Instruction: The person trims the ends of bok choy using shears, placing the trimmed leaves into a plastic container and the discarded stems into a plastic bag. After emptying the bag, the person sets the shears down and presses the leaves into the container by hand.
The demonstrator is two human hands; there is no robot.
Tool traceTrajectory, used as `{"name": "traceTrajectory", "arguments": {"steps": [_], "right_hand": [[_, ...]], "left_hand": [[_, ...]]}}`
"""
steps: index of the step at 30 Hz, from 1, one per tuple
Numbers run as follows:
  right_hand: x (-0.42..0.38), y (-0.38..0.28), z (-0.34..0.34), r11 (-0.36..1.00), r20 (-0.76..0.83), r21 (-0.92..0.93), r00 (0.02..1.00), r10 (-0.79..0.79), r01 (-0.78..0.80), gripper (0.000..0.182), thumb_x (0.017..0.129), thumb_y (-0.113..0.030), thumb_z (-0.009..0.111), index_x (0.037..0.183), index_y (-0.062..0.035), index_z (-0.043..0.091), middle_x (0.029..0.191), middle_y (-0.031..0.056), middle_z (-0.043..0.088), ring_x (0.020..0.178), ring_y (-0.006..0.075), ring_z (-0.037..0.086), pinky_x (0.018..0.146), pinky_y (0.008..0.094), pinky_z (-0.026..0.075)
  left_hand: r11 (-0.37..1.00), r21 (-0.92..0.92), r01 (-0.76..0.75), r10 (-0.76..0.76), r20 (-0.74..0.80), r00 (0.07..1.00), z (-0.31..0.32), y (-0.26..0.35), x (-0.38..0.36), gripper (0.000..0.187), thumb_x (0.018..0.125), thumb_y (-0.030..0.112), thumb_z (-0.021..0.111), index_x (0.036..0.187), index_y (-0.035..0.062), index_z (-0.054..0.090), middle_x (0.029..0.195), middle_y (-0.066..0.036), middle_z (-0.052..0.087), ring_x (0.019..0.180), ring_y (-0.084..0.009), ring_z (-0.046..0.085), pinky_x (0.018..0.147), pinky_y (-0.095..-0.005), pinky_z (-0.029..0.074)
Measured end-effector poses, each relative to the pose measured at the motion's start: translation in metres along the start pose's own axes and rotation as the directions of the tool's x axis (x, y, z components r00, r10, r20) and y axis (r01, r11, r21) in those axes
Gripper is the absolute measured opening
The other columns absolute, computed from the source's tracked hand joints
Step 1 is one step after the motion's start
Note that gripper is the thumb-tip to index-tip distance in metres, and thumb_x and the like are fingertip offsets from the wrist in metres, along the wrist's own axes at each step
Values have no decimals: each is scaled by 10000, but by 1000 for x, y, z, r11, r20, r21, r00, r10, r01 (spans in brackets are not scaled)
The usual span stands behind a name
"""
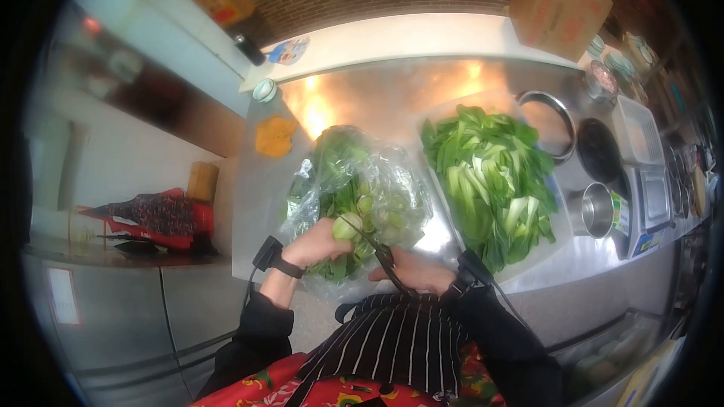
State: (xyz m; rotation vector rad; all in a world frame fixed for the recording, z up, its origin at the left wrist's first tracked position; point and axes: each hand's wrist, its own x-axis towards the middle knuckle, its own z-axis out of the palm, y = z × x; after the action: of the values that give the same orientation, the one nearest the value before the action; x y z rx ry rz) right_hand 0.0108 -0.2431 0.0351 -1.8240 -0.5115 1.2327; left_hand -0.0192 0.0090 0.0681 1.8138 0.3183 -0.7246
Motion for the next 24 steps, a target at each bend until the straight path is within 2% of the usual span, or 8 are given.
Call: {"name": "traceTrajectory", "arguments": {"steps": [1,3,10,12,14,16,22,24], "right_hand": [[4,2,2,1000,0,2,1000,-12,12,644,823,-599,733,1031,-8,585,854,126,632,822,248,618,752,370,465],[5,-3,-3,998,10,-54,999,40,-39,668,816,-634,713,1031,-14,590,842,124,630,812,243,617,748,370,465],[1,-18,-2,979,40,-153,989,145,-138,706,809,-679,683,1007,-8,596,870,133,652,834,242,631,767,376,462],[-2,-27,-5,977,65,-151,985,161,-149,723,815,-676,683,1035,7,596,902,145,660,852,247,634,778,380,462],[1,-19,0,976,91,-145,980,175,-161,741,821,-672,683,1063,22,595,934,156,669,869,252,637,790,384,462],[8,2,13,989,-67,132,996,-58,67,766,836,-662,679,1103,52,613,948,174,679,874,264,640,803,389,467],[-3,-22,-3,993,37,-65,995,97,-95,723,847,-656,666,1045,39,673,906,178,689,864,283,645,812,391,473],[4,-9,3,999,11,-11,999,37,-37,691,848,-634,665,1011,37,682,876,177,687,839,280,650,790,396,477]], "left_hand": [[1000,-3,1,-1,-2,1000,-1,-6,1,175,781,118,698,831,-46,659,652,-77,620,564,-165,582,551,-320,453],[961,-272,40,-26,55,998,-1,-13,4,112,806,72,688,886,-1,663,691,-41,611,548,-121,555,503,-271,425],[949,-315,14,-18,-9,1000,2,-19,7,61,804,56,675,831,5,654,639,-35,588,530,-133,553,505,-280,425],[986,-162,40,-51,-64,997,6,-14,3,75,801,58,676,834,-5,654,635,-33,591,531,-133,560,504,-280,424],[987,-159,24,-40,-97,994,9,-9,0,85,800,63,678,836,-10,653,640,-32,596,533,-133,563,504,-280,424],[988,-153,11,-30,-126,992,10,-8,-1,95,800,68,679,838,-14,652,645,-31,601,535,-133,567,504,-280,425],[995,-95,19,-35,-166,986,11,-13,1,123,801,78,682,870,-20,655,673,-42,620,542,-130,574,503,-282,430],[999,38,-14,22,-212,977,12,-15,2,259,799,180,708,865,-68,671,725,-142,681,646,-236,645,624,-377,504]]}}
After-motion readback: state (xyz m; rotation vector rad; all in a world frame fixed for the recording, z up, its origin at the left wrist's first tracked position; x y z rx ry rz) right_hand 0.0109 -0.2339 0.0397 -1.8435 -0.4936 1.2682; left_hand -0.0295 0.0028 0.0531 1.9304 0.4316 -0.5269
